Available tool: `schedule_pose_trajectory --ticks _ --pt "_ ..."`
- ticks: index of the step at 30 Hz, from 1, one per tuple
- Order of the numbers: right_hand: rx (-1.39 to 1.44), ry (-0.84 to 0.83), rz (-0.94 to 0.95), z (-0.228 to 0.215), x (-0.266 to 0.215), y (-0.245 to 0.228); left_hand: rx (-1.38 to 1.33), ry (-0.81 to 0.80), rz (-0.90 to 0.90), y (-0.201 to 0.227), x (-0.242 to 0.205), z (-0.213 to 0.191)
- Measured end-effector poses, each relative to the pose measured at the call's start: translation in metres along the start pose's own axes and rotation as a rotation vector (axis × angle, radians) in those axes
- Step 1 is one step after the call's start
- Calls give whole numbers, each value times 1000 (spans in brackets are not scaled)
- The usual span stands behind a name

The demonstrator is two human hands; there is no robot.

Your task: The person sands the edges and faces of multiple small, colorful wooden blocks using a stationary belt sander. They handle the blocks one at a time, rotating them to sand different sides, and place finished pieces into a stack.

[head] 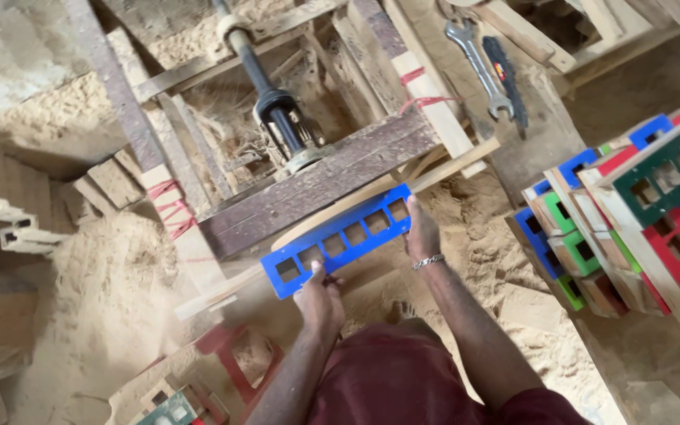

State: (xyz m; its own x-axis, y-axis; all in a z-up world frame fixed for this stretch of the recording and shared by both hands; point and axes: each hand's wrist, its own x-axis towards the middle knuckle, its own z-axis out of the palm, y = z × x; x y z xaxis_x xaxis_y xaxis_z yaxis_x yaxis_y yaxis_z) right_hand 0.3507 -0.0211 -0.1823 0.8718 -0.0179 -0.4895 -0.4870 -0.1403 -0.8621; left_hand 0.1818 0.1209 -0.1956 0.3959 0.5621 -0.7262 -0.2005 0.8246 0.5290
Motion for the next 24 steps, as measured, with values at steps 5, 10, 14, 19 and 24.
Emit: schedule_pose_trajectory --ticks 5,10,14,19,24 --pt "6 33 7 -34 25 -21 2 -27 -9 -36 -2 36" --pt "143 39 -26 -65 61 -30 -19 -30 9 -67 -7 76" --pt "79 71 -34 -88 83 -28 -11 -21 -6 -89 -7 92" --pt "-137 160 -51 -106 109 -46 -63 -8 -18 -119 5 118" --pt "69 80 -46 -131 91 -49 -182 -240 -31 -131 -20 104"
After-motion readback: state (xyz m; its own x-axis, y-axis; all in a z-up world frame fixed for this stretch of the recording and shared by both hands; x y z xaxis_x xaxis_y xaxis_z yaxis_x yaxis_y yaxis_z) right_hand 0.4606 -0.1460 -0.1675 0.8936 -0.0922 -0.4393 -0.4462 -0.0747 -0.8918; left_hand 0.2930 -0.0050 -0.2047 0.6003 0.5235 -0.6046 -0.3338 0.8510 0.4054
